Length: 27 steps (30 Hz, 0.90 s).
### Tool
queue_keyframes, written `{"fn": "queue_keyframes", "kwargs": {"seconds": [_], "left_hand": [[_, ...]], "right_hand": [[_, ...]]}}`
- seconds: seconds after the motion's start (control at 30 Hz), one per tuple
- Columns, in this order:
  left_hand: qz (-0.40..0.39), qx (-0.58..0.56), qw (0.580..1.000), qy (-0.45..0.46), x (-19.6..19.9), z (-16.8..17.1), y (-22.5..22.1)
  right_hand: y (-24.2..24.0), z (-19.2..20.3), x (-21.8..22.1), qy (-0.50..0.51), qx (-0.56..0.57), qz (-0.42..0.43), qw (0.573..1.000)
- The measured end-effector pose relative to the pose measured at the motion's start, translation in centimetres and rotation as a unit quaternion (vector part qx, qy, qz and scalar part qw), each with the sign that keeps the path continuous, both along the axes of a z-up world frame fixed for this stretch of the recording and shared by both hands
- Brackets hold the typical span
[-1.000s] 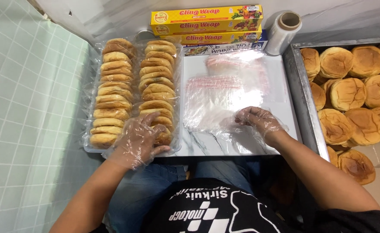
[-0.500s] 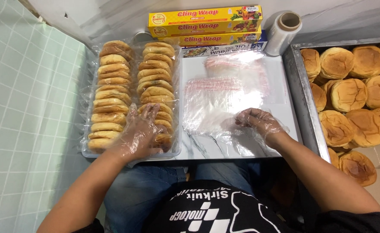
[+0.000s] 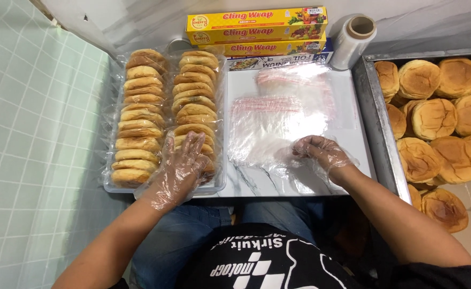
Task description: Manually wrapping individual baked buns in plastic cling wrap at a bakery packaging station.
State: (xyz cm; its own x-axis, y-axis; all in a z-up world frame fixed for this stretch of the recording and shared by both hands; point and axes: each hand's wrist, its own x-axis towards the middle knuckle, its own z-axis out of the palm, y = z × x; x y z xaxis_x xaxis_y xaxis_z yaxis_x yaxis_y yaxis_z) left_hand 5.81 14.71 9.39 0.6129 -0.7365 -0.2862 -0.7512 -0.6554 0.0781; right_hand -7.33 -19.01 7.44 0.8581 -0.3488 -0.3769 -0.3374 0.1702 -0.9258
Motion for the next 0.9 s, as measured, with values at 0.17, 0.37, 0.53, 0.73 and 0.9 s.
{"fn": "queue_keyframes", "kwargs": {"seconds": [0.17,0.37,0.53,0.73,0.9], "left_hand": [[-0.077,-0.065,0.992,-0.069,0.7,2.7,-0.5],[-0.036,0.083,0.99,0.112,1.3,4.2,-1.4],[-0.102,0.153,0.983,-0.028,0.6,2.9,-1.2],[0.075,-0.181,0.969,0.152,2.5,3.2,0.7],[0.046,-0.048,0.992,-0.105,0.2,5.1,0.3]], "right_hand": [[-0.7,-1.2,0.1,0.003,-0.002,0.004,1.0],[-1.6,-2.8,0.3,0.001,-0.019,0.038,0.999],[-1.1,-2.6,0.2,-0.009,-0.022,0.045,0.999],[-1.0,-2.2,0.1,-0.013,-0.013,0.038,0.999],[-1.2,-2.2,0.2,-0.02,0.002,0.016,1.0]]}}
